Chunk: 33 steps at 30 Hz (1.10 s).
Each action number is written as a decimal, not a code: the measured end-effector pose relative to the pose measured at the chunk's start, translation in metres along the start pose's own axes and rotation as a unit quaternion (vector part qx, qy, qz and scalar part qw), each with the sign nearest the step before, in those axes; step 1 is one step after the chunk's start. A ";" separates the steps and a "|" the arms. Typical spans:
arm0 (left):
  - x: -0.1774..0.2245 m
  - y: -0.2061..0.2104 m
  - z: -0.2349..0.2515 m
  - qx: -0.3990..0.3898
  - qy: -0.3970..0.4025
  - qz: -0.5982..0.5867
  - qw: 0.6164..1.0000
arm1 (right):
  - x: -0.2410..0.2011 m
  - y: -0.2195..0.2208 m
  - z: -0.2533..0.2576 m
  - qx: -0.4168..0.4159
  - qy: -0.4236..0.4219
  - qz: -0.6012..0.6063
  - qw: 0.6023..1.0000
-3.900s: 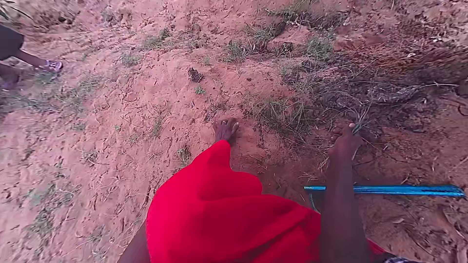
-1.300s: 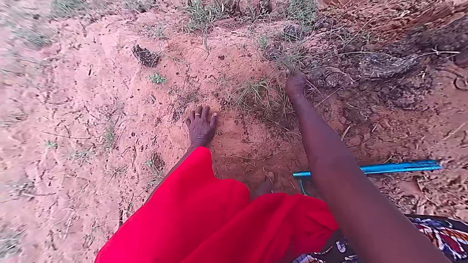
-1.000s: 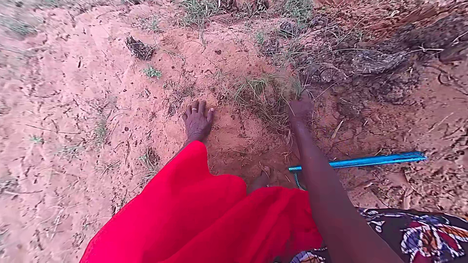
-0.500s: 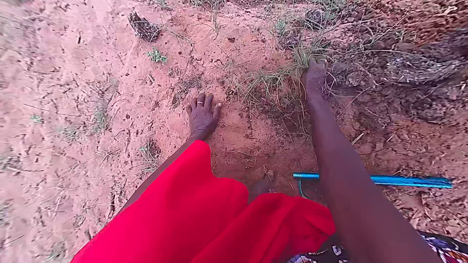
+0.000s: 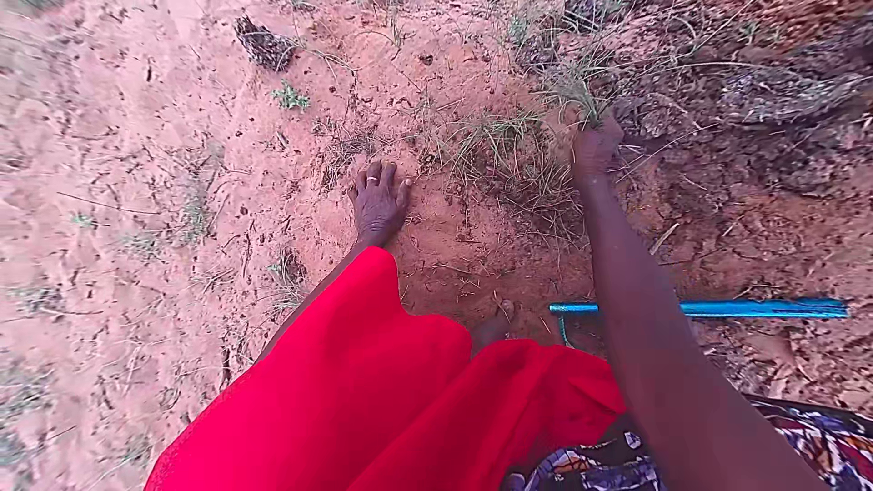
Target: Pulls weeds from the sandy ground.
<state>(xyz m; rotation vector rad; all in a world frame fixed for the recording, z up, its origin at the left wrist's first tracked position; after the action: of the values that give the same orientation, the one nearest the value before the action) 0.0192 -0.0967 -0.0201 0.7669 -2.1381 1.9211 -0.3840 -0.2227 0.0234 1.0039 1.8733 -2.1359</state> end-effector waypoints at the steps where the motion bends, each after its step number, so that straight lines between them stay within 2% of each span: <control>1: 0.001 0.002 0.000 -0.004 -0.003 0.006 1.000 | 0.007 -0.016 -0.012 0.017 0.003 -0.012 1.000; 3: 0.005 0.001 0.003 -0.002 -0.005 0.011 1.000 | 0.022 -0.039 -0.026 0.025 -0.017 -0.047 0.998; 6: 0.006 0.003 0.000 -0.008 -0.005 0.019 1.000 | 0.033 -0.041 -0.039 -0.055 -0.078 -0.088 0.992; 12: 0.005 0.002 0.001 -0.004 -0.001 0.012 1.000 | -0.005 0.018 -0.015 -0.195 -0.117 -0.210 0.951; 15: 0.003 0.002 0.004 -0.003 -0.004 0.011 1.000 | -0.024 0.031 -0.012 -0.228 -0.188 -0.194 0.936; 17: 0.003 0.003 0.003 -0.006 -0.005 0.014 1.000 | -0.026 0.032 -0.014 -0.252 -0.195 -0.188 0.929; 21: 0.004 0.002 0.002 -0.009 -0.006 0.014 1.000 | -0.017 0.032 -0.009 -0.256 -0.153 -0.149 0.943; 28: 0.004 0.001 0.002 -0.009 -0.002 0.010 1.000 | -0.026 0.050 -0.027 -0.238 -0.190 -0.298 0.905; 31: 0.003 0.001 0.003 -0.008 -0.004 0.003 1.000 | -0.021 0.044 -0.035 -0.225 -0.166 -0.306 0.910; 33: 0.002 0.000 0.003 -0.004 -0.006 0.002 1.000 | -0.015 0.024 -0.042 -0.197 -0.132 -0.283 0.929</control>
<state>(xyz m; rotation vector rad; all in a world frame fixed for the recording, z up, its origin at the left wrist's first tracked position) 0.0175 -0.1000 -0.0198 0.7754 -2.1555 1.9133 -0.3439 -0.1939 0.0117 0.0853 2.5062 -1.8681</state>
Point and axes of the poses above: each hand's wrist, its own z-axis towards the middle knuckle, its own y-axis out of the palm, x = y × z, the point moved 8 cm from there along z, towards the middle knuckle, and after that the axes turned 9 degrees about -z, right-handed, at the moved point
